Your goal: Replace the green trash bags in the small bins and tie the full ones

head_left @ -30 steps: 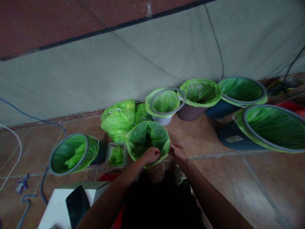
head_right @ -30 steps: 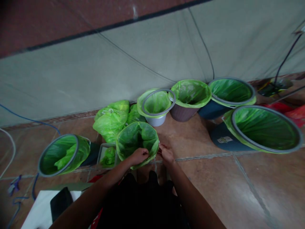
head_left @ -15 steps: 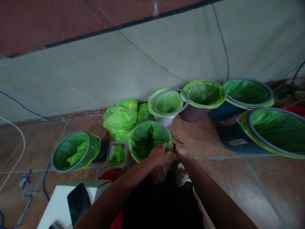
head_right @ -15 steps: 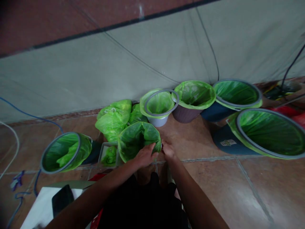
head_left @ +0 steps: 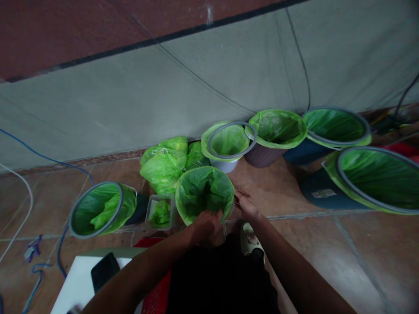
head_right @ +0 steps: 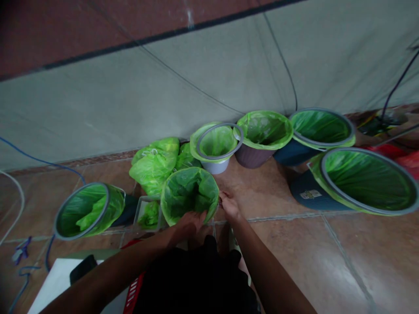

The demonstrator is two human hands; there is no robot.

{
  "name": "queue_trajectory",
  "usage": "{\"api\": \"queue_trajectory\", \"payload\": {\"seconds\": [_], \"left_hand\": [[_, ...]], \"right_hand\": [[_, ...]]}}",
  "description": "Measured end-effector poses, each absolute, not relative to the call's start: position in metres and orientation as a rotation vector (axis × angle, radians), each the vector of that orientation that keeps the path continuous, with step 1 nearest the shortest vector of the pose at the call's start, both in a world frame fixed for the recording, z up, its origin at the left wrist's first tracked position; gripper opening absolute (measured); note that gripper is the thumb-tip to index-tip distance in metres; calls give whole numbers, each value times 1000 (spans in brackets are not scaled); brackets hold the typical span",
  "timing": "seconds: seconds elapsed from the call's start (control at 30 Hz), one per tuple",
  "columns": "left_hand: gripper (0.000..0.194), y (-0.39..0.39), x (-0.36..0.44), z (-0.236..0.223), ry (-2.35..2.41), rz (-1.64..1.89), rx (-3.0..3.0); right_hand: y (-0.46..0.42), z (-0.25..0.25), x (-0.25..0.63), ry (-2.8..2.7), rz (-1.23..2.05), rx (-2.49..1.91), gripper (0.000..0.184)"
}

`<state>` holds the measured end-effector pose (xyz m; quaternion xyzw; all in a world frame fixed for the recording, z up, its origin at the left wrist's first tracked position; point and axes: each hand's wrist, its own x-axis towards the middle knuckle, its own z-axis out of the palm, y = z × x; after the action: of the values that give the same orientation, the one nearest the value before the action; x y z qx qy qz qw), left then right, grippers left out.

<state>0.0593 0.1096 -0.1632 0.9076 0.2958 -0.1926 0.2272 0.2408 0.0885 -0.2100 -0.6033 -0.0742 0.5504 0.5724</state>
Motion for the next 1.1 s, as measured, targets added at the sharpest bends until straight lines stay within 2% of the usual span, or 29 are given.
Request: {"api": "queue_trajectory", "payload": {"seconds": [0.13, 0.27, 0.33, 0.5, 0.67, 0.83, 1.1], "left_hand": [[47, 125, 21, -156, 637, -570, 2624], [79, 135, -2, -129, 593, -527, 2693], [84, 133, 5, -115, 680, -428, 2624], [61, 126, 66, -112, 973, -191, 2399], [19, 134, 103, -135, 1085, -229, 2257], [20, 139, 87, -147, 1048, -159, 2096], [18, 131, 79, -158, 1161, -213, 2081]], "right_hand": [[70, -201, 234, -132, 1358, -1378, 35], [53, -199, 228, -128, 1404, -1332, 41], [49, -202, 225, -113, 1430, -1310, 42], [55, -211, 221, -49, 1498, -1263, 40], [60, -215, 222, -27, 1518, -1212, 35], [61, -217, 222, -3, 1498, -1130, 27], [63, -217, 218, -41, 1374, -1236, 29]]}}
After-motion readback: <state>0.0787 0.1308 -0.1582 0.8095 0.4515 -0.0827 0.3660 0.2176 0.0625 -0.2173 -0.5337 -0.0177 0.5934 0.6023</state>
